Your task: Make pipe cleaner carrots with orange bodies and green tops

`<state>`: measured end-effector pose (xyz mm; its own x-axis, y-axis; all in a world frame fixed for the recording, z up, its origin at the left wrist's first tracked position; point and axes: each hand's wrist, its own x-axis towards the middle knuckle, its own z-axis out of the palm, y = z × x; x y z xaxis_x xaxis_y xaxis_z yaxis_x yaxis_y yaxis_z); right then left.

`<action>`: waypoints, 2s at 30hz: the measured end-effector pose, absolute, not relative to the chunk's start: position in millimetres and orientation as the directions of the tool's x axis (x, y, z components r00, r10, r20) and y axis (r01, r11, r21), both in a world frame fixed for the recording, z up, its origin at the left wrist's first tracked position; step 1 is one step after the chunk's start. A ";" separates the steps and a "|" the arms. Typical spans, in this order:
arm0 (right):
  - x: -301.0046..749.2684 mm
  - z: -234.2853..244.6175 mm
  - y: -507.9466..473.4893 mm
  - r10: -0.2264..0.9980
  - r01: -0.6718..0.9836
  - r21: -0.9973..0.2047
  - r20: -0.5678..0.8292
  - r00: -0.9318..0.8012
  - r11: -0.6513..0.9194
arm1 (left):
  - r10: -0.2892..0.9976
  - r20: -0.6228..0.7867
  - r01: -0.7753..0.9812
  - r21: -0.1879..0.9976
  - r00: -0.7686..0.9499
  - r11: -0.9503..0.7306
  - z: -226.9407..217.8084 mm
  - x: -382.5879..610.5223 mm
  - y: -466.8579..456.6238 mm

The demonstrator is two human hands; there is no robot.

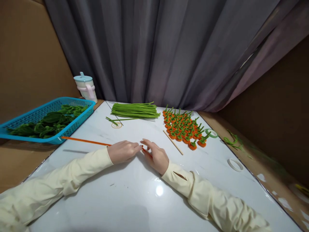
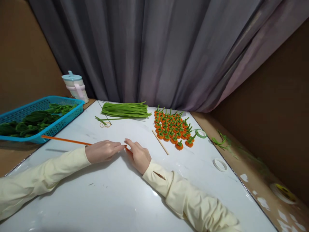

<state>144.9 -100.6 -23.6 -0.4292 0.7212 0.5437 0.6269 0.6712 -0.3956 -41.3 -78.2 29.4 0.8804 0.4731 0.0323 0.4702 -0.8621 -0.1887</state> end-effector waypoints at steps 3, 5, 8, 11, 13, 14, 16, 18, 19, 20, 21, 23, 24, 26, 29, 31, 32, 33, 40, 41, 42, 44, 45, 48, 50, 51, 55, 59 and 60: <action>144.3 -22.4 -100.0 0.667 0.611 -0.343 0.602 -0.439 0.713 | 0.468 0.047 0.470 -0.129 0.883 -0.873 28.6 -43.6 -75.3; 144.1 -22.9 -99.4 0.650 0.621 -0.317 0.624 -0.433 0.717 | 0.465 0.043 0.467 -0.105 0.884 -0.878 28.1 -44.9 -73.8; 144.5 -23.7 -99.0 0.647 0.650 -0.279 0.625 -0.437 0.707 | 0.471 0.032 0.472 -0.097 0.881 -0.876 27.9 -45.8 -72.5; 144.9 -24.0 -99.0 0.646 0.687 -0.227 0.622 -0.443 0.690 | 0.472 0.018 0.472 -0.086 0.881 -0.877 28.7 -45.7 -72.3; 144.9 -24.0 -98.9 0.635 0.694 -0.197 0.622 -0.458 0.693 | 0.468 0.014 0.468 -0.077 0.884 -0.880 29.5 -45.4 -72.6; 144.9 -23.9 -98.9 0.629 0.692 -0.186 0.622 -0.467 0.698 | 0.467 0.014 0.467 -0.075 0.884 -0.881 29.9 -45.2 -72.8; 144.8 -23.8 -98.8 0.617 0.689 -0.172 0.628 -0.474 0.704 | 0.467 0.012 0.466 -0.073 0.884 -0.882 30.2 -45.1 -73.1; 145.1 -23.7 -98.6 0.610 0.695 -0.160 0.640 -0.468 0.701 | 0.466 0.009 0.465 -0.074 0.885 -0.882 29.7 -45.2 -73.1; 145.5 -23.8 -98.4 0.603 0.694 -0.153 0.646 -0.468 0.703 | 0.465 0.008 0.464 -0.074 0.885 -0.883 29.3 -45.2 -73.1; 146.1 -23.9 -98.3 0.592 0.689 -0.145 0.653 -0.473 0.710 | 0.463 0.010 0.463 -0.073 0.886 -0.883 28.8 -45.1 -73.0; 146.7 -24.0 -98.0 0.579 0.678 -0.137 0.657 -0.483 0.722 | 0.461 0.012 0.460 -0.073 0.887 -0.885 28.4 -45.0 -73.0; 148.0 -24.7 -97.7 0.551 0.651 -0.129 0.666 -0.502 0.748 | 0.456 0.016 0.456 -0.080 0.890 -0.887 27.6 -44.7 -73.3; 148.5 -25.2 -97.5 0.542 0.642 -0.131 0.675 -0.501 0.756 | 0.454 0.019 0.453 -0.086 0.891 -0.887 27.4 -44.5 -73.6; 149.1 -26.6 -97.5 0.533 0.637 -0.144 0.699 -0.476 0.757 | 0.449 0.018 0.448 -0.096 0.894 -0.889 27.0 -44.3 -74.1; 149.8 -29.9 -97.8 0.525 0.629 -0.158 0.721 -0.453 0.761 | 0.441 0.031 0.441 -0.091 0.897 -0.893 26.1 -44.8 -74.0; 150.6 -32.3 -97.8 0.525 0.618 -0.160 0.709 -0.471 0.770 | 0.436 0.054 0.439 -0.065 0.898 -0.896 24.9 -45.6 -73.1; 151.0 -33.2 -97.7 0.528 0.616 -0.160 0.701 -0.480 0.771 | 0.438 0.070 0.441 -0.044 0.896 -0.896 24.3 -45.9 -72.6; 151.4 -33.9 -97.6 0.532 0.616 -0.161 0.694 -0.485 0.771 | 0.443 0.089 0.446 -0.018 0.892 -0.895 23.7 -46.1 -72.1; 149.9 -30.8 -97.9 0.551 0.652 -0.135 0.675 -0.491 0.746 | 0.499 0.197 0.464 0.200 0.844 -0.863 24.1 -43.2 -72.3; 149.2 -30.0 -98.1 0.559 0.666 -0.131 0.672 -0.485 0.735 | 0.503 0.199 0.463 0.215 0.841 -0.860 24.1 -42.9 -72.4; 148.7 -29.3 -98.2 0.568 0.677 -0.129 0.668 -0.480 0.724 | 0.507 0.200 0.464 0.226 0.839 -0.857 23.9 -42.6 -72.3; 148.0 -28.2 -98.3 0.576 0.690 -0.121 0.662 -0.480 0.714 | 0.508 0.205 0.459 0.245 0.837 -0.854 23.1 -42.6 -71.8; 148.0 -27.8 -98.3 0.575 0.690 -0.113 0.657 -0.488 0.715 | 0.507 0.211 0.454 0.254 0.836 -0.854 22.7 -42.7 -71.4; 149.1 -26.5 -98.0 0.558 0.675 -0.080 0.639 -0.530 0.733 | 0.512 0.237 0.450 0.270 0.826 -0.851 21.4 -43.0 -70.6; 150.1 -25.6 -97.9 0.535 0.662 -0.051 0.636 -0.556 0.748 | 0.522 0.246 0.458 0.274 0.816 -0.846 20.6 -42.8 -70.7; 150.4 -25.2 -98.0 0.520 0.653 -0.036 0.639 -0.567 0.756 | 0.527 0.248 0.463 0.273 0.813 -0.843 20.1 -42.6 -70.9; 150.2 -25.0 -98.3 0.470 0.613 -0.020 0.662 -0.584 0.790 | 0.534 0.238 0.480 0.251 0.811 -0.840 16.7 -42.0 -71.2; 148.1 -26.8 -98.0 0.477 0.612 -0.055 0.682 -0.554 0.789 | 0.524 0.172 0.492 0.195 0.834 -0.848 13.9 -43.3 -71.2; 147.6 -27.2 -97.8 0.482 0.613 -0.064 0.685 -0.547 0.787 | 0.518 0.150 0.493 0.177 0.842 -0.852 13.9 -43.7 -71.4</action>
<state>147.6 -97.8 -27.2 -0.5470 0.4817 0.6847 0.6133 0.7873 -0.0639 -43.7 -71.4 13.9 0.8418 0.5184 0.1504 0.4930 -0.8519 0.1765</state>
